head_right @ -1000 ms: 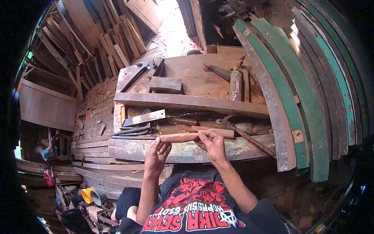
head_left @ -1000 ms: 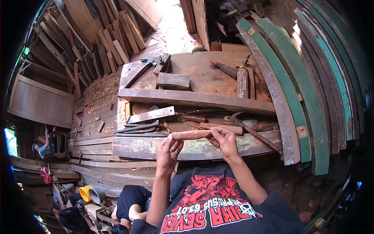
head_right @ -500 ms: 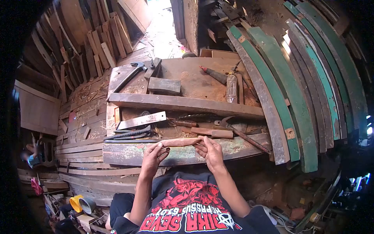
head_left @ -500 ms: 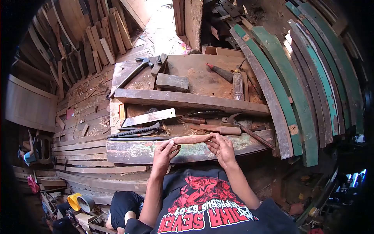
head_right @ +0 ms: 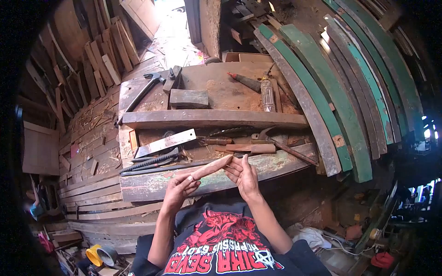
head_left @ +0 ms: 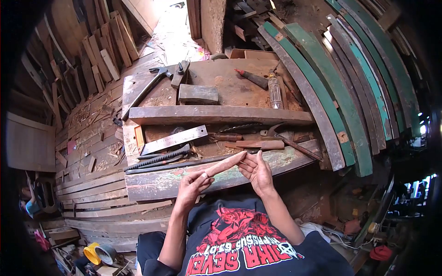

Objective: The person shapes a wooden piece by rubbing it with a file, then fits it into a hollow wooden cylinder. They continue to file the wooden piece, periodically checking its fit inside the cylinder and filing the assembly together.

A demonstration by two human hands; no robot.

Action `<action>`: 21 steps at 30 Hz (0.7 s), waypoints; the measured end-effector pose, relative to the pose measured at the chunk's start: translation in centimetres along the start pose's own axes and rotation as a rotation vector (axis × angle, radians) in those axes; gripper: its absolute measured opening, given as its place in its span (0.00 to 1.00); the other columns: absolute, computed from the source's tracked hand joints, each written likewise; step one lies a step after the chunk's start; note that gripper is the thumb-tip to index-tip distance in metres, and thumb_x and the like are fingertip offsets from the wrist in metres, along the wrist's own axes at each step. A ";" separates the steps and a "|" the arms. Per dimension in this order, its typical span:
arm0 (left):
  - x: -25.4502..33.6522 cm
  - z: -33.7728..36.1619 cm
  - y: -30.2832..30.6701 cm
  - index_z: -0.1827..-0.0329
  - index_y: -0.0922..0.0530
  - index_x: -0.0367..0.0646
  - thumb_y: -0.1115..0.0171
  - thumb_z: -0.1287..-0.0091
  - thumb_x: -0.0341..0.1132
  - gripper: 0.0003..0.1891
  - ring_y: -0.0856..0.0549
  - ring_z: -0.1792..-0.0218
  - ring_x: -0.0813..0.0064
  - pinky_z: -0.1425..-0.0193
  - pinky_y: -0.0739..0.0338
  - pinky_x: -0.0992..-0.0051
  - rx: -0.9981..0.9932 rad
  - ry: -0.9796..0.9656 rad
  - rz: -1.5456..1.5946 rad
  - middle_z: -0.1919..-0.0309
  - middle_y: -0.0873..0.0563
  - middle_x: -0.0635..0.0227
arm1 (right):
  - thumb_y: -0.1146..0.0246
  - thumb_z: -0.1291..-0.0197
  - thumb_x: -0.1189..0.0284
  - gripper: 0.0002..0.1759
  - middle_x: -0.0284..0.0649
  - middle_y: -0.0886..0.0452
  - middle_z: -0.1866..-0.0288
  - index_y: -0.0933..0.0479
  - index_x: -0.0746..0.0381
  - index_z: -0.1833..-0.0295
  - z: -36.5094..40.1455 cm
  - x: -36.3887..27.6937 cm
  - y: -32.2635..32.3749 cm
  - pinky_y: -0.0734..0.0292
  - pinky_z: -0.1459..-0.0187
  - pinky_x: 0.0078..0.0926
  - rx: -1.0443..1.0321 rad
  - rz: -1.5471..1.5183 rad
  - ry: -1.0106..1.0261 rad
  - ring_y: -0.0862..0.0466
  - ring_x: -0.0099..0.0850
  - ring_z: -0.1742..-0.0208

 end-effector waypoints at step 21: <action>-2.3 2.3 -0.3 0.42 0.15 0.32 0.31 0.23 0.31 0.13 0.12 0.57 0.83 0.52 0.17 0.80 -0.179 -0.088 -0.482 0.56 0.08 0.66 | 0.31 0.24 0.64 0.26 0.36 0.13 0.50 0.27 0.66 0.29 -0.4 7.4 -5.5 0.15 0.55 0.22 -0.236 0.214 0.050 0.12 0.24 0.55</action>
Point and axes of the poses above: each hand's wrist, its own z-axis away from the middle knuckle, its own y-axis out of the back of the hand, x = y × z, the point moved 6 cm from there along -z, towards the middle knuckle
